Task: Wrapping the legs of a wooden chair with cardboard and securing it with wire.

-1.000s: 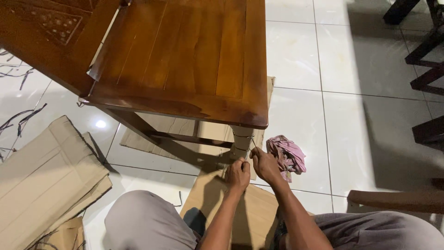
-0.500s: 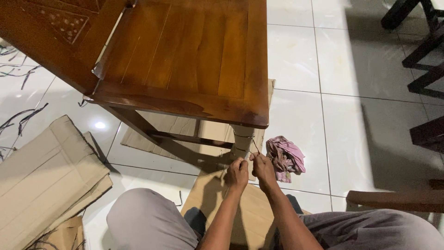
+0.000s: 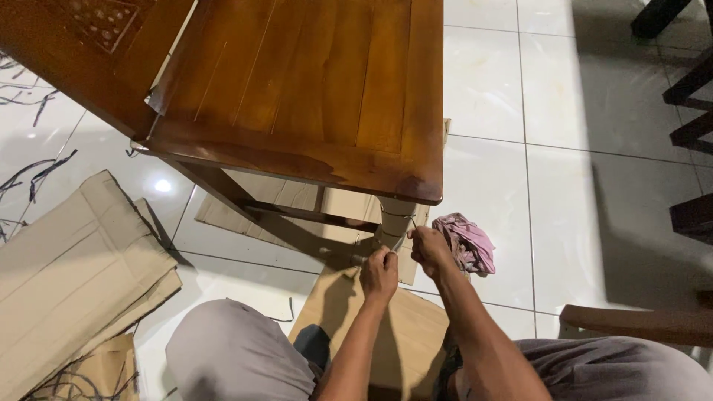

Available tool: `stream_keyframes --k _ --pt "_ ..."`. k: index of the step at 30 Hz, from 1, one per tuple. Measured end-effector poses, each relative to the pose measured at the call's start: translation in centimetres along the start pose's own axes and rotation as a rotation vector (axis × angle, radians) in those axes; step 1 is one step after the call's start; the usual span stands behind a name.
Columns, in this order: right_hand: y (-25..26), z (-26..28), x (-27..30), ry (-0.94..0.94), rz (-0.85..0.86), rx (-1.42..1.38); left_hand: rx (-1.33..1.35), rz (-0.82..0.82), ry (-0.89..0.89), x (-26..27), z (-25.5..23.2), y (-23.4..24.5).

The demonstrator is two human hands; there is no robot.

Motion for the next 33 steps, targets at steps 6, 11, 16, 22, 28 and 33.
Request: stream_keyframes --k 6,11,16,22,28,33 --pt "-0.2 1.6 0.6 0.066 0.113 0.084 -0.137 -0.067 -0.213 1.8 -4.2 2.6" --pt "-1.0 3.9 4.8 0.065 0.177 0.090 -0.208 -0.197 -0.603 3.6 -7.7 4.2" --pt "-0.3 3.2 6.0 0.020 0.192 -0.093 -0.199 -0.256 -0.773 5.3 -10.5 4.8" --pt "-1.2 1.4 6.7 0.020 0.263 -0.218 -0.073 -0.215 -0.752 3.9 -7.5 2.2" --pt "-1.0 -0.4 5.2 0.200 0.180 -0.140 0.070 -0.167 -0.646 3.8 -8.8 3.8" --pt "-0.8 1.8 7.4 0.461 0.027 0.069 0.160 -0.198 -0.572 3.2 -8.8 3.7"
Point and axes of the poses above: each hand's wrist, its own x-axis away from the middle knuckle, its own y-axis out of the back of the hand, z = x × y, the point moved 8 cm from there along -x, towards the middle knuckle, and after that the axes turned 2 degrees about x, right-handed, at the moved point
